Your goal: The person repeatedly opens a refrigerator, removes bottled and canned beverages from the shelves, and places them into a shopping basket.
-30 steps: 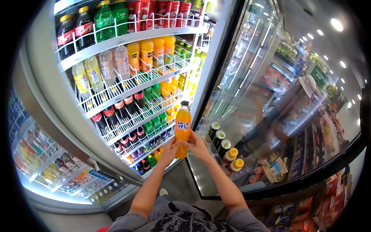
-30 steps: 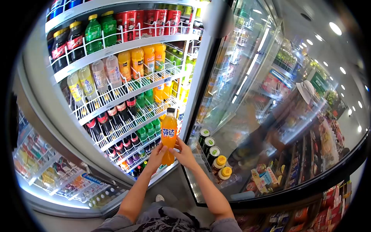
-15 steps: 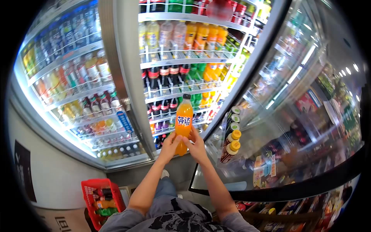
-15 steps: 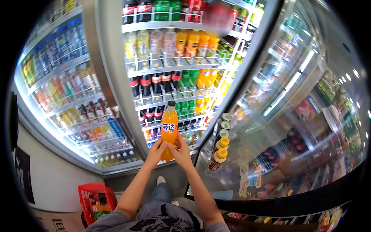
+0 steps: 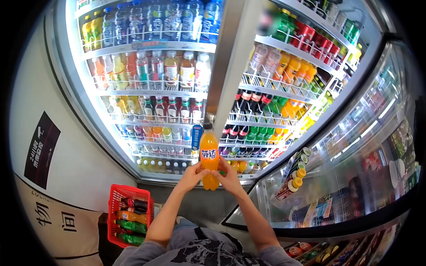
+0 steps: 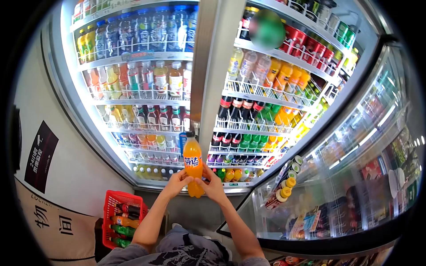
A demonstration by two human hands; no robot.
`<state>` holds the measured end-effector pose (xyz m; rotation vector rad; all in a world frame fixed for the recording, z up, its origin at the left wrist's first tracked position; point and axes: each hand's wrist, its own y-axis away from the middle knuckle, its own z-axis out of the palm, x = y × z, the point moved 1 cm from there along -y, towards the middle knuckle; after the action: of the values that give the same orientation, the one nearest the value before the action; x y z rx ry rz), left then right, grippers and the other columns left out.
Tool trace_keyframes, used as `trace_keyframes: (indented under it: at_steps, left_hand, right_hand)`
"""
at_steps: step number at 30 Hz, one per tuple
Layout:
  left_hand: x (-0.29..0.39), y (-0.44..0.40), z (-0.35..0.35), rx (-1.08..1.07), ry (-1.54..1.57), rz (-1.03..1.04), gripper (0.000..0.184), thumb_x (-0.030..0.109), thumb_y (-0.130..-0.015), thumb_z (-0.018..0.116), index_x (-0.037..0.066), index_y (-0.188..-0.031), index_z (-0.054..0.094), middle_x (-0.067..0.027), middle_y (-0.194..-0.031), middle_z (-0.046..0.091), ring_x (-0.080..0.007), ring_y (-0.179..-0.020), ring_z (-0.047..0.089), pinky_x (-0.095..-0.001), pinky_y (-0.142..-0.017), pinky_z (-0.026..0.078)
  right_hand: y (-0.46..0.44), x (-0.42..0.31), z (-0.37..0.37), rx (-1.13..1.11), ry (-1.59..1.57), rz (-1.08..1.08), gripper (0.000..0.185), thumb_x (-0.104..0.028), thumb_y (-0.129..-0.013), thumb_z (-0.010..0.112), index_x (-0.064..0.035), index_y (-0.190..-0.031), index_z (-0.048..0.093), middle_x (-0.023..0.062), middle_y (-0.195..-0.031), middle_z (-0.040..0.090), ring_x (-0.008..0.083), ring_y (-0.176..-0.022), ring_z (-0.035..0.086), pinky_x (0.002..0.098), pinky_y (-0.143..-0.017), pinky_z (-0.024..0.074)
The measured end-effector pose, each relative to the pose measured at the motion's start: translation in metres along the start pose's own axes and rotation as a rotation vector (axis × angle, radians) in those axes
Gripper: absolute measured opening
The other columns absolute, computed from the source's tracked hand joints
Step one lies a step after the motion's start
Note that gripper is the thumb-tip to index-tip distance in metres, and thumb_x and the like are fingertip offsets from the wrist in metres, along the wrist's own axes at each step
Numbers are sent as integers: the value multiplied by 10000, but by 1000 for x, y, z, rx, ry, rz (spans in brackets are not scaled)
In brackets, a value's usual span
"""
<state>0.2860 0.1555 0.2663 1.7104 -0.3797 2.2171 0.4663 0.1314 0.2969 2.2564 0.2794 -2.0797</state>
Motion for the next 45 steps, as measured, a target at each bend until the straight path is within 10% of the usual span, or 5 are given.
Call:
trace_keyframes:
  at_steps: [18, 32, 45]
  left_hand:
    - [35, 61, -199, 170, 24, -72, 466, 89, -881, 698, 16, -1306, 519, -107, -1237, 632, -179, -1148, 592, -325, -985, 463]
    - [49, 204, -251, 871, -203, -60, 469, 283, -879, 718, 20, -1238, 568, -69, -966, 668, -125, -851, 613, -281, -778, 494]
    - [-101, 236, -210, 1541, 111, 93, 370, 184, -917, 672, 14, -1231, 571, -4, -909, 602, -86, -818, 546, -233, -749, 458]
  right_hand:
    - [-121, 36, 174, -431, 89, -68, 722, -120, -893, 687, -73, -1503, 304, 132, -1311, 570, 220, -1212, 549, 364, -917, 524]
    - [-154, 31, 347, -1106, -8, -33, 689, -71, -888, 685, -52, -1470, 316, 139, -1273, 592, 219, -1202, 560, 335, -905, 521]
    - [-120, 147, 416, -1617, -78, 212, 709, -87, -909, 665, 13, -1477, 253, 139, -1378, 498, 214, -1217, 538, 337, -1023, 433]
